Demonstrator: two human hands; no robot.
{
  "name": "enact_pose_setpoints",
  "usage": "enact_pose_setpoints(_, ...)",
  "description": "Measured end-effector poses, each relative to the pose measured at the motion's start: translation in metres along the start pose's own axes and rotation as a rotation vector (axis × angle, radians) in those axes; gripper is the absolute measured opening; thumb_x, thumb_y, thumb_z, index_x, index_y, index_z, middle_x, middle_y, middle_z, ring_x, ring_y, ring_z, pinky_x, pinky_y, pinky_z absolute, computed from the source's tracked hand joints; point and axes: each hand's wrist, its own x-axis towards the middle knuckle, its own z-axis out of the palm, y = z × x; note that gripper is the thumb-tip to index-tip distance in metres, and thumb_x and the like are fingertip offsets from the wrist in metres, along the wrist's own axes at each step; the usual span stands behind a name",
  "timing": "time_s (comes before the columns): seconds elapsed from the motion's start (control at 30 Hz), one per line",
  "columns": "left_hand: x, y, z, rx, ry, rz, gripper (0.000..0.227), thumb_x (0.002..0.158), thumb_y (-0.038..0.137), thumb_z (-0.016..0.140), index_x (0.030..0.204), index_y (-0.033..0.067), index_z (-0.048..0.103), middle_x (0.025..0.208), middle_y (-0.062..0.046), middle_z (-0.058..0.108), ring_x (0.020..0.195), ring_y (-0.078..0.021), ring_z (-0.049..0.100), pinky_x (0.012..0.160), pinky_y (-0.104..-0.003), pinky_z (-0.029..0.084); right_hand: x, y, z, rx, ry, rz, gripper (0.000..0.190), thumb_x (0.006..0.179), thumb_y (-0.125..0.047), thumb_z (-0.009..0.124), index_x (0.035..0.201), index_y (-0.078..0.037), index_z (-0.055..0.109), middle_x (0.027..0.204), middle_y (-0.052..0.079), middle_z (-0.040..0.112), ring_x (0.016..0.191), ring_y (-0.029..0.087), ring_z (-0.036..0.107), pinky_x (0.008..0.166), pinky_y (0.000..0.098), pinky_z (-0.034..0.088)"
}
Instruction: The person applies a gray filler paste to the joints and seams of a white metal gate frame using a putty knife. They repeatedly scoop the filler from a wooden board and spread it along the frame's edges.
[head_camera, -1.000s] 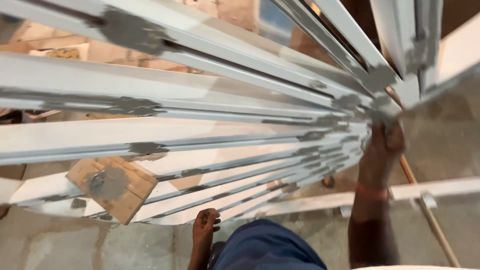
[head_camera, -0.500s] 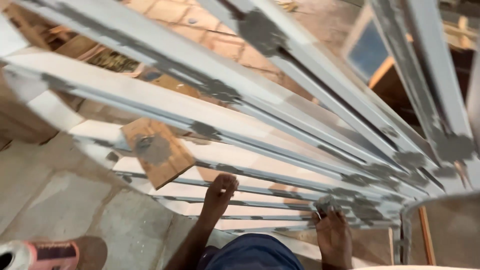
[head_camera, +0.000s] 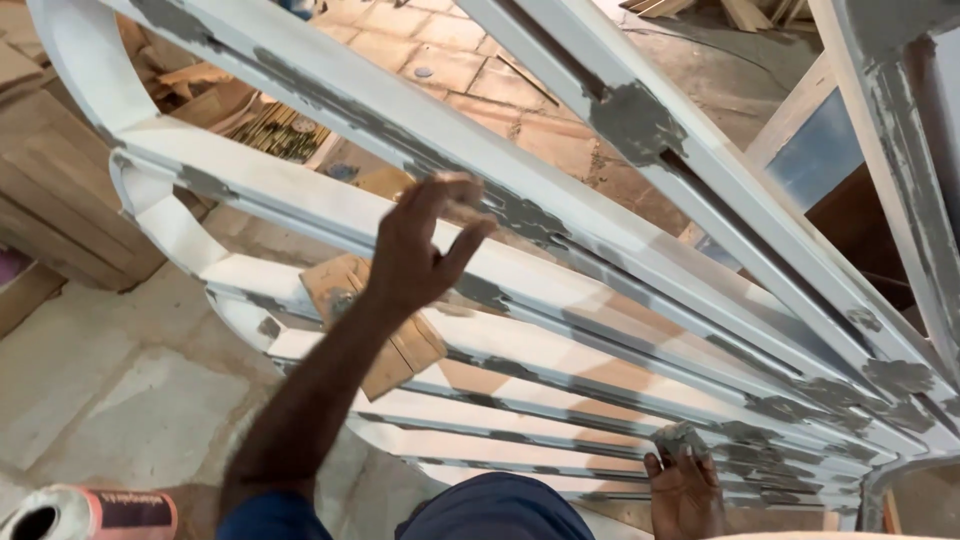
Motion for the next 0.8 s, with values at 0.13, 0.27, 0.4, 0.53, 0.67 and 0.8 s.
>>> enact_pose_setpoints(0.13, 0.073, -0.04, -0.028, 0.44, 0.02, 0.367, 0.049, 0.102, 0.036, 0.079, 0.134, 0.0047, 0.058, 0.13, -0.018, 0.06, 0.123, -0.0322, 0.057, 0.103, -0.048, 0.051, 0.007, 0.031, -0.024, -0.016, -0.008, 0.052, 0.029, 0.103, -0.007, 0.055, 0.126, -0.015, 0.071, 0.13, 0.008, 0.069, 0.118, 0.026, 0.065, 0.087, 0.0429, 0.052)
enact_pose_setpoints(0.27, 0.148, -0.059, -0.048, 0.749, -0.009, 0.691, 0.084, 0.091, 0.047, 0.086, 0.154, 0.0074, 0.047, 0.158, -0.024, 0.041, 0.147, -0.0426, 0.036, 0.12, -0.06, 0.032, 0.003, 0.048, -0.026, -0.015, -0.036, 0.007, 0.027, 0.106, -0.005, 0.054, 0.128, -0.013, 0.068, 0.133, 0.009, 0.068, 0.119, 0.028, 0.063, 0.085, 0.0441, 0.053)
enact_pose_setpoints(0.4, 0.203, -0.058, -0.045, 0.8, -0.067, 0.808, 0.09, 0.083, 0.05, 0.088, 0.153, 0.0062, 0.049, 0.153, -0.022, 0.045, 0.144, -0.0413, 0.039, 0.118, -0.064, 0.028, -0.012, 0.07, -0.04, 0.004, -0.052, -0.081, 0.029, 0.107, -0.006, 0.052, 0.131, -0.01, 0.067, 0.132, 0.011, 0.067, 0.12, 0.029, 0.064, 0.085, 0.0447, 0.053)
enact_pose_setpoints(0.53, 0.226, -0.067, -0.029, 0.814, -0.137, 0.812, 0.07, 0.078, 0.035, 0.09, 0.134, 0.0058, 0.061, 0.123, -0.014, 0.055, 0.121, -0.034, 0.05, 0.115, -0.06, 0.032, -0.05, 0.127, -0.108, 0.134, -0.013, -0.018, 0.031, 0.106, -0.019, 0.052, 0.132, -0.01, 0.066, 0.136, 0.015, 0.062, 0.119, 0.032, 0.061, 0.086, 0.0476, 0.054)
enact_pose_setpoints(0.67, 0.225, -0.077, -0.018, 0.746, -0.116, 0.814, 0.047, 0.079, 0.029, 0.089, 0.109, 0.0035, 0.062, 0.107, -0.012, 0.055, 0.11, -0.0321, 0.051, 0.114, -0.052, 0.035, -0.007, 0.149, -0.135, 0.262, 0.013, 0.076, 0.038, 0.104, -0.031, 0.052, 0.133, -0.009, 0.064, 0.14, 0.019, 0.057, 0.119, 0.036, 0.058, 0.088, 0.0505, 0.055)
enact_pose_setpoints(0.8, 0.226, -0.078, -0.009, 0.731, -0.056, 0.824, 0.052, 0.076, 0.031, 0.089, 0.111, 0.0035, 0.062, 0.107, -0.013, 0.055, 0.109, -0.0318, 0.051, 0.114, -0.052, 0.035, 0.031, 0.17, -0.165, 0.36, 0.021, 0.171, 0.045, 0.103, -0.04, 0.052, 0.134, -0.009, 0.063, 0.142, 0.023, 0.054, 0.119, 0.038, 0.055, 0.089, 0.0528, 0.055)
